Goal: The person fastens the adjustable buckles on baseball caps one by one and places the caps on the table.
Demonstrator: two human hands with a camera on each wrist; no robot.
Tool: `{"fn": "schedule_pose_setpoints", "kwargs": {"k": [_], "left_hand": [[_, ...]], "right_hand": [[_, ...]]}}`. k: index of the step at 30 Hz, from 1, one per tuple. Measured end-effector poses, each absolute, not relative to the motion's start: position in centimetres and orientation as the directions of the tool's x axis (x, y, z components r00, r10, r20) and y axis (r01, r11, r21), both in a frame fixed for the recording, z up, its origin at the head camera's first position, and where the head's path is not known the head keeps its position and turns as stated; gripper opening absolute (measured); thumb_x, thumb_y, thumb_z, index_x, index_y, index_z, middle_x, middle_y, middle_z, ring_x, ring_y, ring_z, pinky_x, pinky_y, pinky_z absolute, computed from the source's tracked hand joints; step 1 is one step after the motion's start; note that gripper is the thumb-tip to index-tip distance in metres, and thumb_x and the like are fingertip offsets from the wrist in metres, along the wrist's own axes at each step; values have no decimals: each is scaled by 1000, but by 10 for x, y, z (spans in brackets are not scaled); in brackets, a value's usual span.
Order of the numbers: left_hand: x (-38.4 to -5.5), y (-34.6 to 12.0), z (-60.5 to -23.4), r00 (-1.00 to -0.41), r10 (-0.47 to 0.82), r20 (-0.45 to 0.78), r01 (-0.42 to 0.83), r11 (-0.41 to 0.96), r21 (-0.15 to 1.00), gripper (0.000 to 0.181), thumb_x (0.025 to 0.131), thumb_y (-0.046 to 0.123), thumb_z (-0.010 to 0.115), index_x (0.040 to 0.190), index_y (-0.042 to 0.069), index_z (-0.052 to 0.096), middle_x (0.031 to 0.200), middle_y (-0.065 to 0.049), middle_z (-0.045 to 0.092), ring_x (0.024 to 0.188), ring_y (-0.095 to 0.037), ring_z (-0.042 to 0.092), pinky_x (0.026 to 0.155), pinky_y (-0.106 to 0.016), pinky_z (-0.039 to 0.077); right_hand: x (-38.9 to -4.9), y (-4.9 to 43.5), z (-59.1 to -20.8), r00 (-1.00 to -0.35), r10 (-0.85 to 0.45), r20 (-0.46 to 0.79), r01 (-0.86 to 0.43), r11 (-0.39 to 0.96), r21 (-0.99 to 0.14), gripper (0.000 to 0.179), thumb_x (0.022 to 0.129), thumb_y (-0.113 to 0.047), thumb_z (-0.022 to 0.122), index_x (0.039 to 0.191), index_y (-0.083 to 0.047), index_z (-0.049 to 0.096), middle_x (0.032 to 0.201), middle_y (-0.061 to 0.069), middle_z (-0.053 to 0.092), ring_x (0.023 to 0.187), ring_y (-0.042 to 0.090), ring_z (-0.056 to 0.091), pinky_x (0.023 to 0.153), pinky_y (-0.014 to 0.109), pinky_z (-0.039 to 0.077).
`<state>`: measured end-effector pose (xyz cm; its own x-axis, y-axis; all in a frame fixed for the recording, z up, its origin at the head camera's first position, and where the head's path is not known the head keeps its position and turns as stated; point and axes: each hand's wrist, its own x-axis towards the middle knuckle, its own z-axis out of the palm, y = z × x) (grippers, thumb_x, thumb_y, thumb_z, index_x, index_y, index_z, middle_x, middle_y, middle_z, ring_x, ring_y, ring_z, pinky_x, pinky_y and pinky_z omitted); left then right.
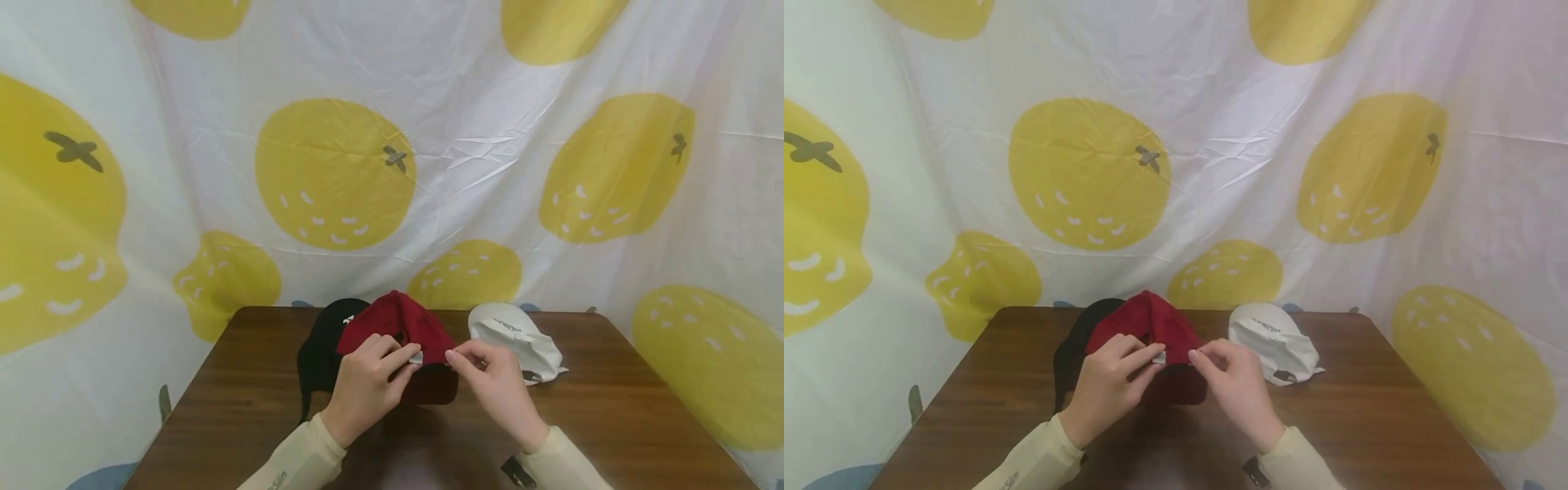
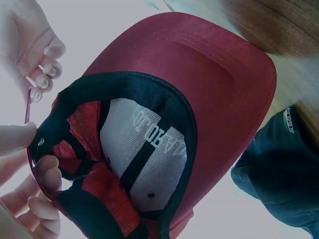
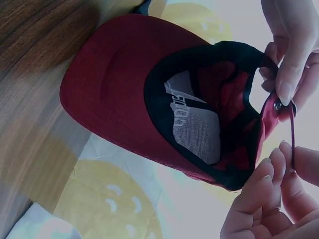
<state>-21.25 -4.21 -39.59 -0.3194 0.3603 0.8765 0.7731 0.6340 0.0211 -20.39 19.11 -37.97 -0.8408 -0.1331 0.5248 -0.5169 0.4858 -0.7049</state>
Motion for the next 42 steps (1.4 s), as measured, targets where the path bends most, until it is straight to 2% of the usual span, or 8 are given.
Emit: {"fn": "schedule_pose_setpoints", "kwargs": {"k": [6,13,20,29,33,37,42], "left_hand": [[-211,-45,-397,-332,358,873,768,640,29,26,84,21,83,110,16,79,84,4,61,75,-11,55,61,-22,51],[-211,-46,-396,-341,359,869,771,636,40,27,84,21,83,110,15,79,85,3,62,76,-11,55,63,-22,52],[-213,-47,-396,-348,354,868,781,621,59,27,84,21,83,110,15,78,85,3,63,76,-11,57,65,-23,53],[-212,-49,-398,-348,367,862,788,614,57,28,85,21,83,112,15,78,85,3,65,78,-11,57,67,-23,52],[-213,-49,-398,-360,353,864,800,594,91,28,84,20,83,111,14,78,86,4,67,78,-11,58,69,-23,52],[-214,-48,-397,-429,314,847,819,530,219,26,83,22,85,108,16,78,87,6,70,79,-8,58,71,-24,51],[-212,-48,-391,-605,247,757,781,371,503,23,83,27,85,104,20,79,89,12,72,77,-6,59,67,-27,52]], "right_hand": [[-203,191,-381,-843,-129,522,-513,487,-707,8,93,-25,75,86,-22,76,74,-9,68,67,13,60,59,29,49],[-204,193,-381,-845,-121,521,-509,482,-713,9,93,-26,75,87,-20,76,75,-1,69,66,15,58,57,28,48],[-206,196,-381,-842,-123,526,-514,481,-711,11,94,-28,74,86,-21,76,73,1,67,66,15,57,56,28,46],[-206,197,-383,-837,-122,534,-520,481,-705,9,93,-26,74,86,-22,76,73,-5,67,66,14,56,57,28,45],[-207,196,-385,-841,-125,526,-517,472,-714,10,93,-26,74,85,-20,76,73,-4,68,65,14,57,56,28,46],[-207,195,-385,-846,-123,519,-510,470,-720,11,93,-27,74,85,-20,75,73,-4,68,65,14,58,57,28,46],[-207,195,-385,-853,-126,507,-502,469,-727,10,93,-27,74,85,-22,75,73,-1,68,65,15,57,57,28,46]]}}
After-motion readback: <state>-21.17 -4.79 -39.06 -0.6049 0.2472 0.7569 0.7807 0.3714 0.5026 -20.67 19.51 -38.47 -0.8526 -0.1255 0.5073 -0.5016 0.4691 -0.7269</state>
